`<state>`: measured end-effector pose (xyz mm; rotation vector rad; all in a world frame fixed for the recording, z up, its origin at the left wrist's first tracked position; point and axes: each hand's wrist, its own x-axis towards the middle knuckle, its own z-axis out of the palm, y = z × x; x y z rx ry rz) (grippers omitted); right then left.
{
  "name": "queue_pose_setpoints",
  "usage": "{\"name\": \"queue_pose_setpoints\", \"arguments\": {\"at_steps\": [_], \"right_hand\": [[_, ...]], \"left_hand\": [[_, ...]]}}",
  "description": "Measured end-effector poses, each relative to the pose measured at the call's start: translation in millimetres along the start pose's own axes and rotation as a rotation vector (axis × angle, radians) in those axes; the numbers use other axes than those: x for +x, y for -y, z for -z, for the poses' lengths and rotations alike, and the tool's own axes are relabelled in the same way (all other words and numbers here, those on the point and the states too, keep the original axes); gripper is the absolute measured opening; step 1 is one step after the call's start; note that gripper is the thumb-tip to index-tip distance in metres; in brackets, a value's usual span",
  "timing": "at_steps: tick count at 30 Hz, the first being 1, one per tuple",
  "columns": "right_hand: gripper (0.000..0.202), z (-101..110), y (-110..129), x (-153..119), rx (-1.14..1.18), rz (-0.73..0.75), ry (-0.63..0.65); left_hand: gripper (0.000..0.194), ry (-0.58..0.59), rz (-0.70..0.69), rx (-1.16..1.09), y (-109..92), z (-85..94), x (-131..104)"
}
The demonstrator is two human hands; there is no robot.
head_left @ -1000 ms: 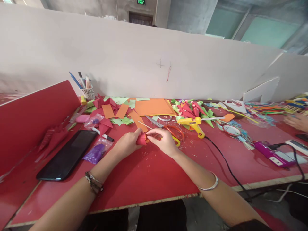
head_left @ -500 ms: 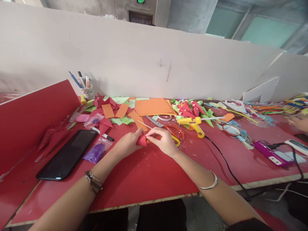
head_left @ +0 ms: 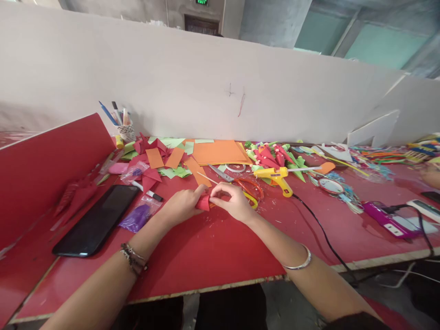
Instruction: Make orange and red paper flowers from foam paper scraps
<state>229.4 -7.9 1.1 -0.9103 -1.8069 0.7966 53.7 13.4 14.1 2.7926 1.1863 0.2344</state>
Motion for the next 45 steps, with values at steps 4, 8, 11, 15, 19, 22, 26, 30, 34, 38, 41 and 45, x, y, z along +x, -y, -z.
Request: {"name": "queue_pose_setpoints", "arguments": {"at_steps": [4,8,11,15,19,22,26,30,34,38,41,45], "right_hand": [[0.004,1,1,0,-0.029,0.034,-0.015],[0.006,3,2,1,-0.068,0.054,-0.053],[0.006,4,2,1,-0.077,0.078,-0.049],[0.006,4,1,1,-0.073,0.085,-0.039],[0.006,5,1,1,-0.057,0.065,-0.012],[0.007,6,1,1,-0.062,0.068,-0.006],[0.007,5,0,2,-0.045,0.059,0.001],[0.008,3,-2,2,0.045,0.007,-0.022],[0.023,5,-4,3,0.190,-0.067,-0.051],[0.032,6,-4,2,0.207,-0.081,0.031],[0.029,4,-4,0,0.193,-0.084,0.053],[0.029,3,-2,0,0.180,-0.037,-0.021]], "left_hand": [[0.031,0.009,0.017,-0.029,-1,-0.7,1],[0.032,0.003,0.028,-0.186,0,-2.7,1],[0.033,0.015,0.022,-0.234,0,-3.7,1],[0.032,0.023,0.011,-0.261,-1,-2.5,0],[0.031,0.038,0.009,-0.208,-3,-0.7,0],[0.030,0.055,0.021,-0.192,-3,-1.3,-1],[0.032,0.071,0.040,-0.280,-2,-0.7,-1],[0.042,-0.007,-0.014,-0.472,0,5.2,-2],[0.035,-0.053,-0.092,-0.544,3,6.7,-2],[0.035,0.005,-0.112,-0.592,6,2.0,-1],[0.030,0.012,-0.037,-0.601,7,0.9,0],[0.031,0.057,0.067,-0.684,8,0.7,2]]}}
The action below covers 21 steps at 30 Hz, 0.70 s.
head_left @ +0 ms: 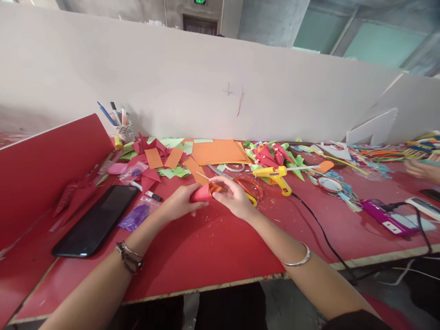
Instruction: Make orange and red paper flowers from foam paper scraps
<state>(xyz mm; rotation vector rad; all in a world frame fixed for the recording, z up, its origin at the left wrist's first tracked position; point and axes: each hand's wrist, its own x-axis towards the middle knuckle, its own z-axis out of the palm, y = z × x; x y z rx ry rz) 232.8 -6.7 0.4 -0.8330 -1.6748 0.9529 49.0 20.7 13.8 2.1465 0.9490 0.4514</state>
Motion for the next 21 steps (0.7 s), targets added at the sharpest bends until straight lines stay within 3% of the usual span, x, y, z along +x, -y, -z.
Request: {"name": "queue_pose_setpoints", "arguments": {"at_steps": [7,21], "right_hand": [[0.016,0,10,0,-0.270,0.212,-0.204],[0.018,-2,15,-3,-0.416,0.328,-0.200]], "left_hand": [[0.037,-0.103,-0.006,-0.216,1,-11.7,5],[0.033,-0.046,0.095,-0.420,-7,-16.5,4]]}}
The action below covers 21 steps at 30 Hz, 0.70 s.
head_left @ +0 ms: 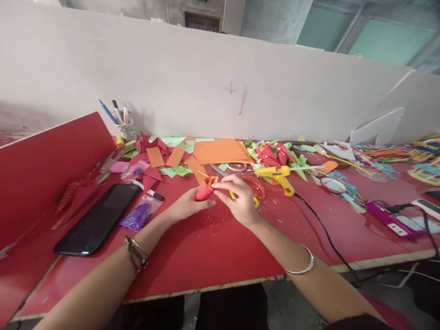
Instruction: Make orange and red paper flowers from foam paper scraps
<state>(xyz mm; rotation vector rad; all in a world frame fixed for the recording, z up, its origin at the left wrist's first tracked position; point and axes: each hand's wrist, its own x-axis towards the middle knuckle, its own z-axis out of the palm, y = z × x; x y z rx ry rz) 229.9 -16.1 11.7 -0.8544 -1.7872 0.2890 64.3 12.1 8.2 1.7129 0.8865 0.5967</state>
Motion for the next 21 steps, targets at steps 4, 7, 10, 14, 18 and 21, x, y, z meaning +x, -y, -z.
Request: {"name": "queue_pose_setpoints", "arguments": {"at_steps": [4,7,10,14,18,21], "right_hand": [[0.018,-0.1,-0.5,-0.7,-0.013,0.010,0.002],[0.019,-0.5,-1.7,-0.8,-0.014,0.029,0.006],[0.019,-0.8,-2.0,-0.3,-0.027,0.055,0.019],[0.018,-0.8,-2.0,0.3,-0.043,0.054,0.042],[0.018,-1.2,-2.4,0.2,-0.044,0.040,0.070],[0.019,-2.3,-3.3,-0.1,-0.045,0.038,0.083]], "left_hand": [[0.029,0.016,0.040,0.006,1.7,-0.7,0.5],[0.026,0.022,0.041,-0.005,2.9,-0.6,1.1],[0.024,0.026,0.035,-0.013,3.1,-0.6,1.3],[0.023,0.016,0.035,0.002,2.3,-1.5,1.3],[0.021,0.022,0.038,0.003,1.6,-1.8,1.5],[0.020,0.030,0.032,-0.005,1.9,-1.3,1.8]]}}
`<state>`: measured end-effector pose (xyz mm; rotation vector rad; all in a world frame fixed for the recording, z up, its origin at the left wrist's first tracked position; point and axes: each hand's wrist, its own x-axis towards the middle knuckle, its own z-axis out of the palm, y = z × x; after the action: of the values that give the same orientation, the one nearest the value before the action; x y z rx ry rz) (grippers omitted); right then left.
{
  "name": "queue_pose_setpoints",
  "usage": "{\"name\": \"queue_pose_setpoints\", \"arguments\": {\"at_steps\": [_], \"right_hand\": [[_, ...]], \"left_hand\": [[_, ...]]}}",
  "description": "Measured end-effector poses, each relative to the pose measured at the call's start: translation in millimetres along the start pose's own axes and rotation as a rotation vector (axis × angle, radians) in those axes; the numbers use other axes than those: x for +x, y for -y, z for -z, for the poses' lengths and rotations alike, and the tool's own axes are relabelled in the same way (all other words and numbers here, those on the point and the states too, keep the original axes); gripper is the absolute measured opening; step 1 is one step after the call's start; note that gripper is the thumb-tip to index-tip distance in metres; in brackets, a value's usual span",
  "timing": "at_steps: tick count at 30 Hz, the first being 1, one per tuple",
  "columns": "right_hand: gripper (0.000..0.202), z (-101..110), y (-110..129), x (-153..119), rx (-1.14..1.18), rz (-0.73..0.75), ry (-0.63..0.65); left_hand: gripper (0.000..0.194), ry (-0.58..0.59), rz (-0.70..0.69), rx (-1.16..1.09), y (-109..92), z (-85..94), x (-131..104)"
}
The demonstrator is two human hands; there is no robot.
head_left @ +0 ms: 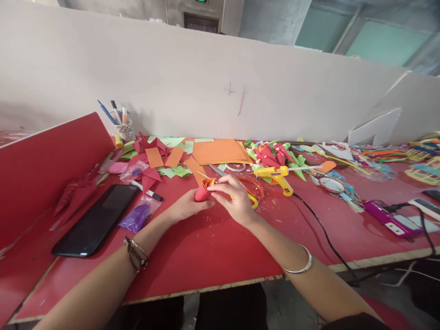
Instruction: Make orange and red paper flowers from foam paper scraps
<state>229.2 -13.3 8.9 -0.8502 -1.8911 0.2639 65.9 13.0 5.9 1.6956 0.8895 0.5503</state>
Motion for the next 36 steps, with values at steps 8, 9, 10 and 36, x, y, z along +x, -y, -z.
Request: {"name": "queue_pose_setpoints", "arguments": {"at_steps": [8,9,10,36], "right_hand": [[0.022,2,-1,1,-0.027,0.019,0.055],[0.022,2,0,2,-0.020,0.012,0.052],[0.022,3,1,2,-0.004,-0.005,0.044],[0.041,4,5,-2,0.265,-0.102,0.327]], "left_hand": [[0.022,-0.032,-0.007,0.064,3,1.2,1],[0.022,-0.033,-0.008,0.072,3,1.6,1],[0.022,-0.032,-0.013,0.077,3,2.0,1],[0.024,0.049,-0.489,0.522,1,16.4,-2]]}}
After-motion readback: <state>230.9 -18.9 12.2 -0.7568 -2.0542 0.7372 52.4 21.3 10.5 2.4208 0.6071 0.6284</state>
